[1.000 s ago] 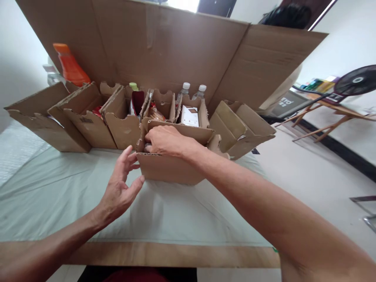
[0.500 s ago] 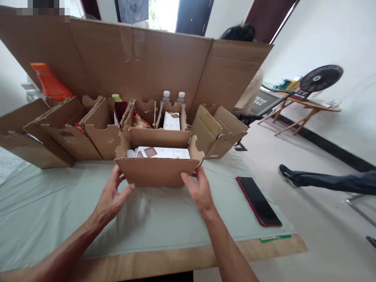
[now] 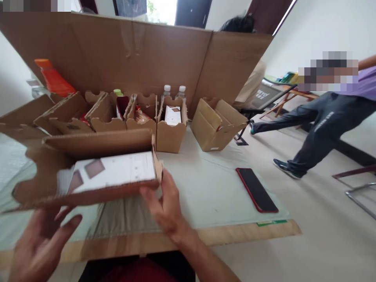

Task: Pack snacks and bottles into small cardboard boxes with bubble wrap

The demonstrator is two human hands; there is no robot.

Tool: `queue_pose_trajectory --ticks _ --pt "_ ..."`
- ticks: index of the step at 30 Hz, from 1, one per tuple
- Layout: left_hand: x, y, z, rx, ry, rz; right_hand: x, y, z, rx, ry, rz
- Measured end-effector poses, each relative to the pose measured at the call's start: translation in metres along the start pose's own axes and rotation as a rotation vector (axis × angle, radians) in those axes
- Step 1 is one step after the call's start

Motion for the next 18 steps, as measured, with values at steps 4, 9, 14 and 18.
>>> queue_pose_trajectory --ticks 4,9,14,18 --pt "-0.058 0.05 0.033 -0.268 -0.134 -0.103 0.027 0.008 0.029 -0.028 0.154 -0.004" --pt "-0.096 0.038 -0.001 -0.28 -0.336 -0.043 0.082 0.025 -0.02 -0.062 0.327 -0.066" --pt "-0.044 0.0 -0.053 -0.052 -0.149 0.066 0.04 0.03 -0.04 -0.161 0.062 0.04" --pt "-0.064 -0.005 -0.057 -0.069 -0.226 0.053 0.029 0.06 -0.004 -0.127 0.11 0.197"
Point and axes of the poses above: each hand's wrist, its own z-axis towards the middle knuckle, its own x-axis out of the back of the hand, y = z × x, the point moved 4 cm from there along z, towards the middle knuckle, and after that the axes turned 12 degrees about -z, right-handed, at the moved point
